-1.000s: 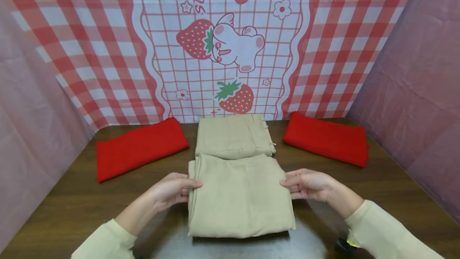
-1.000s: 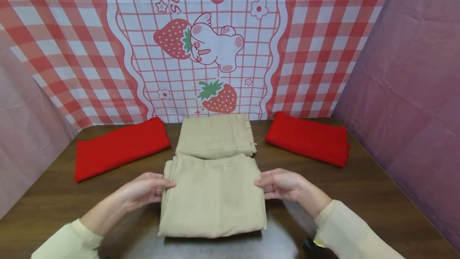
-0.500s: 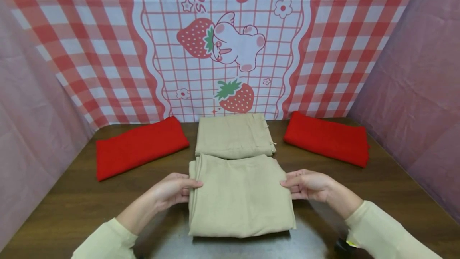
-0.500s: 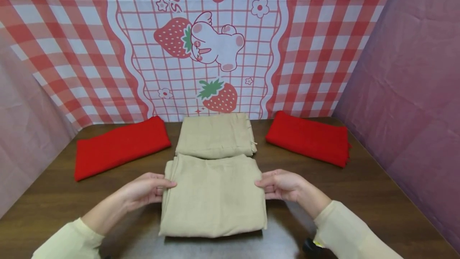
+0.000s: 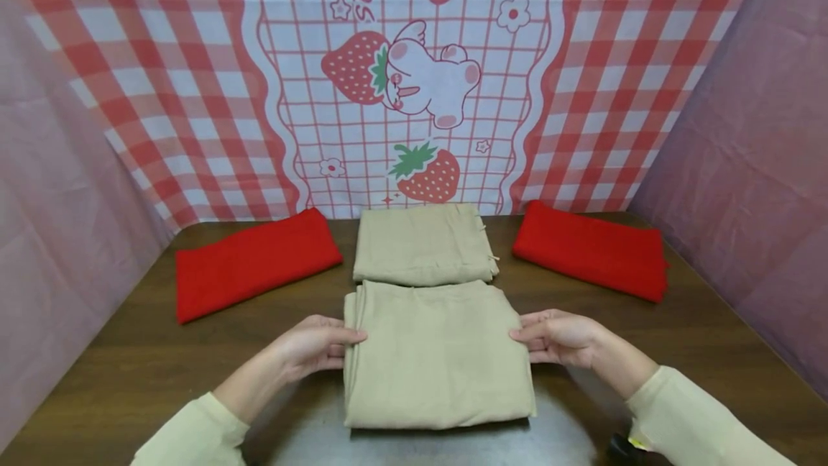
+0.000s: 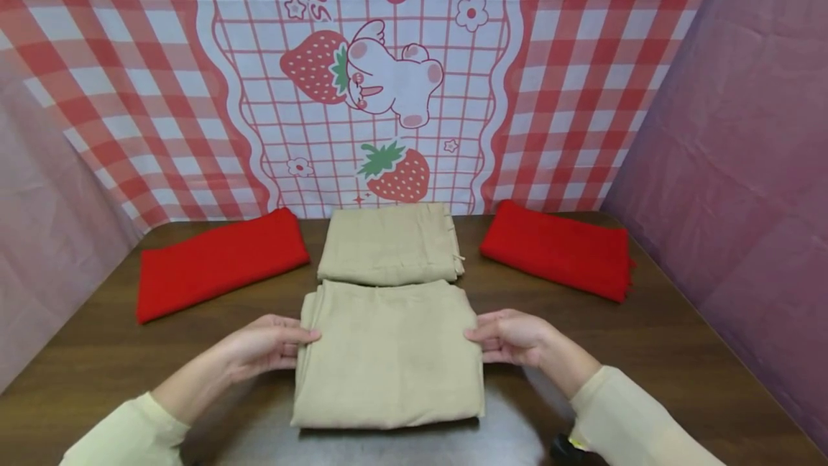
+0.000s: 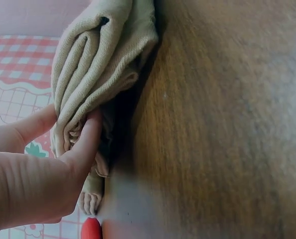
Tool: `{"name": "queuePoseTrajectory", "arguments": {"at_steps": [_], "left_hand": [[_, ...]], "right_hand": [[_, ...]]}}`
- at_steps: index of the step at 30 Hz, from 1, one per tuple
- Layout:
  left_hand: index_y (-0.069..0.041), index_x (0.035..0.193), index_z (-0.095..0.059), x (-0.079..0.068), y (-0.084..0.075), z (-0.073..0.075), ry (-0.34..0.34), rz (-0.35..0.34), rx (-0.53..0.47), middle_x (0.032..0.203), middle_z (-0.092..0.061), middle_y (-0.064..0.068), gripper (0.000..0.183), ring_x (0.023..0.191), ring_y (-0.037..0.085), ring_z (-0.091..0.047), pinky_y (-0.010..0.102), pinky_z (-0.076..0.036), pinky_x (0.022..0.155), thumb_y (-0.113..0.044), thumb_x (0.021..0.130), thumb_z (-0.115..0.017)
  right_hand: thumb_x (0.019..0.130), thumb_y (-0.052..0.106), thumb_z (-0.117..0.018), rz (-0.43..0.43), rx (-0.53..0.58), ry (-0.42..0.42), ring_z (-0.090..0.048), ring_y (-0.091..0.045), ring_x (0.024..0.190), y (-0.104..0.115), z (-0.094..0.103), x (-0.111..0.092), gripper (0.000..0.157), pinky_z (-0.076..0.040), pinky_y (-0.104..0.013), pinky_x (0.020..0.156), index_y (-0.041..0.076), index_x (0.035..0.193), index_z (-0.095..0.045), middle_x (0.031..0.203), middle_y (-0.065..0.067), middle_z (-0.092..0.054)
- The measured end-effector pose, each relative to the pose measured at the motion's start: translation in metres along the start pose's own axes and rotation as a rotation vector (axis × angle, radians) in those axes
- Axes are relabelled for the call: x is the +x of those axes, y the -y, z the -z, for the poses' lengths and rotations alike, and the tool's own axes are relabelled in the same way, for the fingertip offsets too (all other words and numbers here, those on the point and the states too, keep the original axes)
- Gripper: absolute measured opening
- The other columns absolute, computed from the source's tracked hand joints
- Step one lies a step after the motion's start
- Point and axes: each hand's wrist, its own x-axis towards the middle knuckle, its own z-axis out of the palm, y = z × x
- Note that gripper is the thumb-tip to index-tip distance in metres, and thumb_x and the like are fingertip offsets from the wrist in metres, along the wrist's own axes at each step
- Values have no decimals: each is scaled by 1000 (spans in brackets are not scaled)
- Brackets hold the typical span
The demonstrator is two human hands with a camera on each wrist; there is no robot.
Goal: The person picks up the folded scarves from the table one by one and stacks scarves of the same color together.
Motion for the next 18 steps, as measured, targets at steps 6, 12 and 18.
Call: {"name": "queuePoseTrajectory", "arguments": {"at_steps": [6, 12, 18], "left_hand": [[15, 123, -50, -2, 0, -2, -25, 27, 30, 100, -73, 4, 44, 92, 11, -69, 36, -56, 90, -15, 93, -61], [16, 123, -49, -2, 2, -3, -50, 33, 61, 100, -72, 5, 45, 94, 12, -68, 36, -56, 90, -15, 93, -62], [17, 120, -51, -1, 4, -3, -61, 18, 77, 98, -72, 5, 43, 92, 11, -68, 34, -57, 88, -14, 92, -62]], "right_hand": [[98, 7, -49, -19, 16, 12, -69, -5, 93, -4, 3, 0, 21, -56, -25, 86, 16, 99, -68, 97, 5, -74], [98, 9, -49, -28, 15, -11, -69, -6, 93, -8, 1, 2, 20, -56, -25, 86, 14, 97, -68, 95, 3, -74], [98, 12, -52, -35, -1, -49, -70, -8, 92, -9, 0, 2, 18, -57, -26, 86, 14, 98, -70, 96, 1, -74]]}}
